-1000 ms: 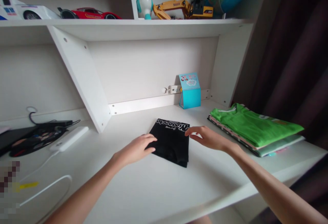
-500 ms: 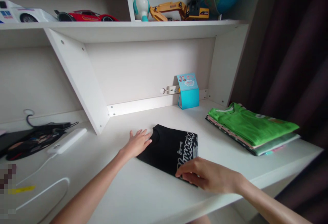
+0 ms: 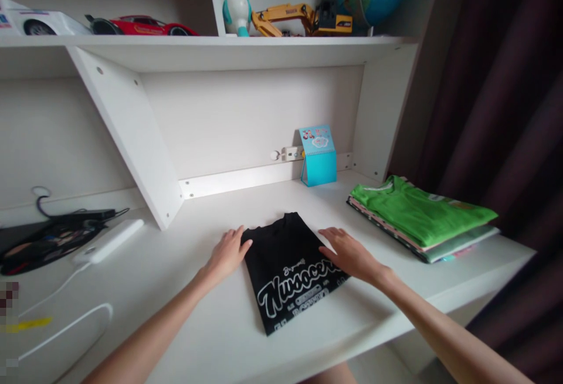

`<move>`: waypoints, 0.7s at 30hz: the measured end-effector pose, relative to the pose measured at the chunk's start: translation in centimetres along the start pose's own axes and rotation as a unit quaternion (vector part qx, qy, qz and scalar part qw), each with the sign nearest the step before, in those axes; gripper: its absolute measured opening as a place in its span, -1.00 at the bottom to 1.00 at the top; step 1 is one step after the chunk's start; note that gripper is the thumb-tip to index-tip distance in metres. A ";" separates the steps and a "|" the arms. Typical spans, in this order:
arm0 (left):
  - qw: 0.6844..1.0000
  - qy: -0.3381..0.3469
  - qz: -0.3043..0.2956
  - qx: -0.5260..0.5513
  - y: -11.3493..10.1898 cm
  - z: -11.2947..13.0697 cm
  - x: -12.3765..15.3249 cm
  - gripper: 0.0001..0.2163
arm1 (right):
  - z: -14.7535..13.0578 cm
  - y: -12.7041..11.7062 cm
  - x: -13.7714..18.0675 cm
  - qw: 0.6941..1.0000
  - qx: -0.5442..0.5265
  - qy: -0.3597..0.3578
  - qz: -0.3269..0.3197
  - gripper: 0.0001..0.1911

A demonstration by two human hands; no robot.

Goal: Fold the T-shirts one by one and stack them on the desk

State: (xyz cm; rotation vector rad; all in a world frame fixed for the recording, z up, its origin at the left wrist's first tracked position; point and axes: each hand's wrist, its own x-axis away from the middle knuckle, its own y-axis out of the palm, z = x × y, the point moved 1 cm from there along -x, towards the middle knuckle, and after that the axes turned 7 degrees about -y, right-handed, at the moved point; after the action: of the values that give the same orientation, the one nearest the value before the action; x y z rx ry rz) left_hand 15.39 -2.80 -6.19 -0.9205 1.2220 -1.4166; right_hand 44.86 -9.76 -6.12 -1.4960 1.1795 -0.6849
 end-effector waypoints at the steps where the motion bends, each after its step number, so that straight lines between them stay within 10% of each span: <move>1: 1.000 -0.003 -0.006 0.025 -0.2 0.1 0.5 -0.48 | 0.3 -0.2 0.0 1.000 0.002 0.026 0.005 -0.61; 13: 0.884 -0.060 -0.174 0.430 0.5 4.5 6.6 -0.29 | -0.5 0.0 0.6 0.995 -0.062 0.074 0.019 -0.81; 21: 0.862 0.013 -0.127 0.491 -1.7 12.5 4.0 -0.30 | 4.5 -5.3 3.4 0.987 -0.096 0.053 0.115 -0.69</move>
State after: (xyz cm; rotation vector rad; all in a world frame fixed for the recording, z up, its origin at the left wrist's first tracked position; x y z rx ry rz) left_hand 26.21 -9.40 -2.29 -0.3272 0.2516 -1.9567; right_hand 51.64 -11.42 -2.83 -1.4650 1.5092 -0.5103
